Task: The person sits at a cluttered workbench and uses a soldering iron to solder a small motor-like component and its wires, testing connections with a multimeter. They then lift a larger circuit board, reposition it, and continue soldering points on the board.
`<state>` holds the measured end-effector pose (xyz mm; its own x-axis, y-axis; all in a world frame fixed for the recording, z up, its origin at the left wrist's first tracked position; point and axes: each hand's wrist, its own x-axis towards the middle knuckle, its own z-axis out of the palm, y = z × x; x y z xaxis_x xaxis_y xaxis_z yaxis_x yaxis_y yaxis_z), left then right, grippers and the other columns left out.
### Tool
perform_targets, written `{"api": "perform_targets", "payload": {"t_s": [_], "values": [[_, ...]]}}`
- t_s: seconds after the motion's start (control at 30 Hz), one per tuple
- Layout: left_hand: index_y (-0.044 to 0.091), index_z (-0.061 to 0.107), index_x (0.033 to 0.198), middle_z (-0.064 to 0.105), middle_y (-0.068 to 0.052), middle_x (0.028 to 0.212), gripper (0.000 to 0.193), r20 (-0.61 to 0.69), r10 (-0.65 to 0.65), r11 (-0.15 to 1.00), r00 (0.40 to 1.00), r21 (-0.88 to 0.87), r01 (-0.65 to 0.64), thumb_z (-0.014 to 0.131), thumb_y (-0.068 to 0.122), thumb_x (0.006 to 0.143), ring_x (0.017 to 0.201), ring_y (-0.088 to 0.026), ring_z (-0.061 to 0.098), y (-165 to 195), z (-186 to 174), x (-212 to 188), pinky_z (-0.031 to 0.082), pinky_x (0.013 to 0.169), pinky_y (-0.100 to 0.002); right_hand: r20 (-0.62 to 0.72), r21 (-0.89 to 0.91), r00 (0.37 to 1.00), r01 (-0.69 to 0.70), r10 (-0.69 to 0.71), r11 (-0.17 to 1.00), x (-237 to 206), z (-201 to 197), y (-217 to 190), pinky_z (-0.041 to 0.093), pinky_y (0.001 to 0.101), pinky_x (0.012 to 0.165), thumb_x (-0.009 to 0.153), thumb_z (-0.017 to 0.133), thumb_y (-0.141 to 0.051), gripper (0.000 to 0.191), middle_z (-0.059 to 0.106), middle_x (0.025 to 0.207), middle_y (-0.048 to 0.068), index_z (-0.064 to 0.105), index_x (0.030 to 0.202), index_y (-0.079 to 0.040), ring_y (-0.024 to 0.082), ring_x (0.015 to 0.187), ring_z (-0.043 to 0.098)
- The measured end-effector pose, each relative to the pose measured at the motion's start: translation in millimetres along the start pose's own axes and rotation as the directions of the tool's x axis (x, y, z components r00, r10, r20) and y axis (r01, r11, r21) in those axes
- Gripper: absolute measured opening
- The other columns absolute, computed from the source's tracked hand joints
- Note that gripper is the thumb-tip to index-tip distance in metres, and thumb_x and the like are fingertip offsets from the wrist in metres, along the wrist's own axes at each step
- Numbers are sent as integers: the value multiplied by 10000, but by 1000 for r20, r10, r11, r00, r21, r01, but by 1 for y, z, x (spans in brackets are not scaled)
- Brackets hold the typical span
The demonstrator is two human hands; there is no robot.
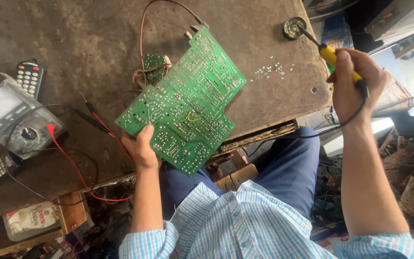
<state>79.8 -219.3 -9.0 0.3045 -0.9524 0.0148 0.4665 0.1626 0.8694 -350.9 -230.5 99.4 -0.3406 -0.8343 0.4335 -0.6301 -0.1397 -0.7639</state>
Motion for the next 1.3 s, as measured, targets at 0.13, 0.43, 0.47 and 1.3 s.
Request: {"api": "perform_targets", "payload": {"t_s": [0.13,0.43,0.47,1.3], "values": [[-62,578,1295,650,-128,1212,493,29,-3,1000,1000,8,3,703,116,853,1071,-214,645,1,1,6,529,997,-364,36,-70,999,-27,30,997,14,12,-8,520,236,637,1182,651,-205,275,735,877,109,773,1185,41,126,749,713],[-62,583,1297,659,-127,1204,484,50,-4,999,999,39,2,703,120,865,1068,-214,645,3,3,10,521,992,-351,59,-232,896,440,-439,867,1,-19,-3,621,329,813,1160,734,-75,210,759,1052,225,698,1288,88,259,907,766],[-62,583,1299,657,-126,1206,484,50,-2,999,999,44,0,704,123,868,1073,-212,641,3,3,10,519,997,-350,61,-218,889,456,-454,863,-2,-22,-1,614,319,788,1168,736,-82,211,752,1038,222,690,1293,81,253,884,759],[-58,589,1307,657,-133,1219,503,58,-12,999,998,42,9,711,149,864,1094,-217,642,3,6,13,522,1023,-363,42,-99,993,116,-113,988,-18,-18,23,517,263,656,1150,566,-31,109,649,908,100,619,1111,56,135,739,641]]}}
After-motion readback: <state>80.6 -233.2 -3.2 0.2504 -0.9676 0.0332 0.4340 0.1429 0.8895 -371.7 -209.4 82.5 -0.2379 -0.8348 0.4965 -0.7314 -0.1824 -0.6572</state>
